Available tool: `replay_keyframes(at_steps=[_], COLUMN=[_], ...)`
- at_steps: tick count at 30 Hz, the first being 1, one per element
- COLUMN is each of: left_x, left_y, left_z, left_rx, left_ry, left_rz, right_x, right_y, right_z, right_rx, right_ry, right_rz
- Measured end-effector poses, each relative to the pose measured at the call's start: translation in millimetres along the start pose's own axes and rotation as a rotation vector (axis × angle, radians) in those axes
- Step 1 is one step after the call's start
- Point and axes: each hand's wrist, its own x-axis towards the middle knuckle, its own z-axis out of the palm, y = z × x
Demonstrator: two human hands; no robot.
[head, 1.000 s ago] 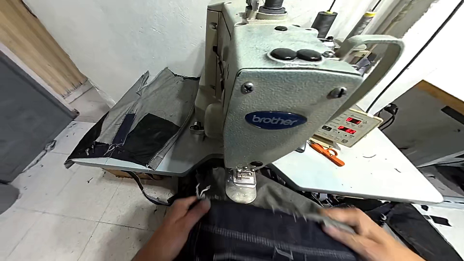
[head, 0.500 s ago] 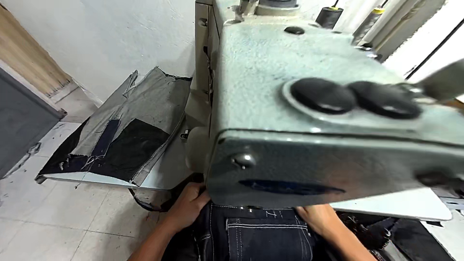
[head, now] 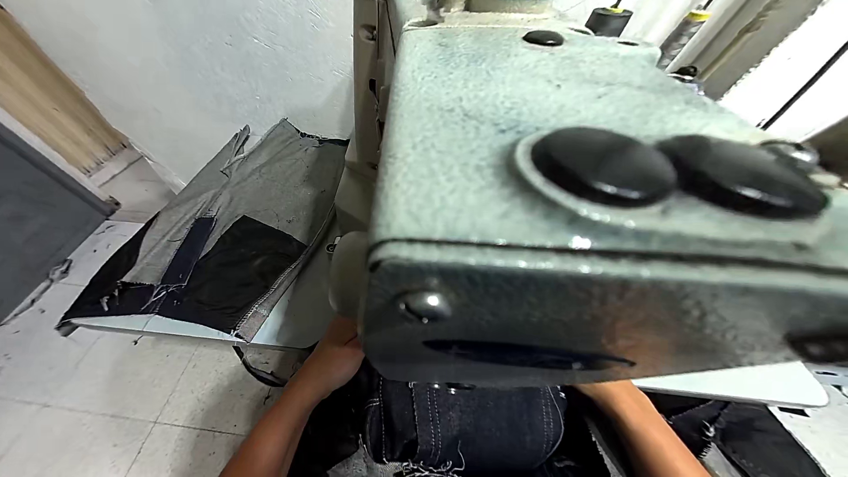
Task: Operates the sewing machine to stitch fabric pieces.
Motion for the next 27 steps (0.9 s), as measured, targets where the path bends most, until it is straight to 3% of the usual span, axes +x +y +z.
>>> replay_keyframes(at_steps=[6,10,16,22,27], left_x=[-0.8,-13.2,-36.1,-74.7,-76.9], left_y=[5.8,10.3,-5.6,13.9,23.0], left_z=[-4.2,-8.5,-10.6,-11.5,-3.8], left_rx=[0.114,0.381,0.693,0.589,0.663], left_ry=[-0.051,0.053,0.501,0.213,-0.002], left_rz=[-0.057,0.001,0.494,0.448,0.365], right_x=[-3.4,-4.4,-17.8,-20.8,-27.7], right_y=[-4.6,6.6,18.8,28.4,38.3], right_z=[-11.6,-22.7,-35.9,-37.1,-37.2], right_rx=[0.05,-0.006,0.042,0.255,0.37], right_ry=[0.018,0.011,-0.097,-0.357,-0.456], right_rz=[-0.078,-0.109,-0.011,0.221,0.339])
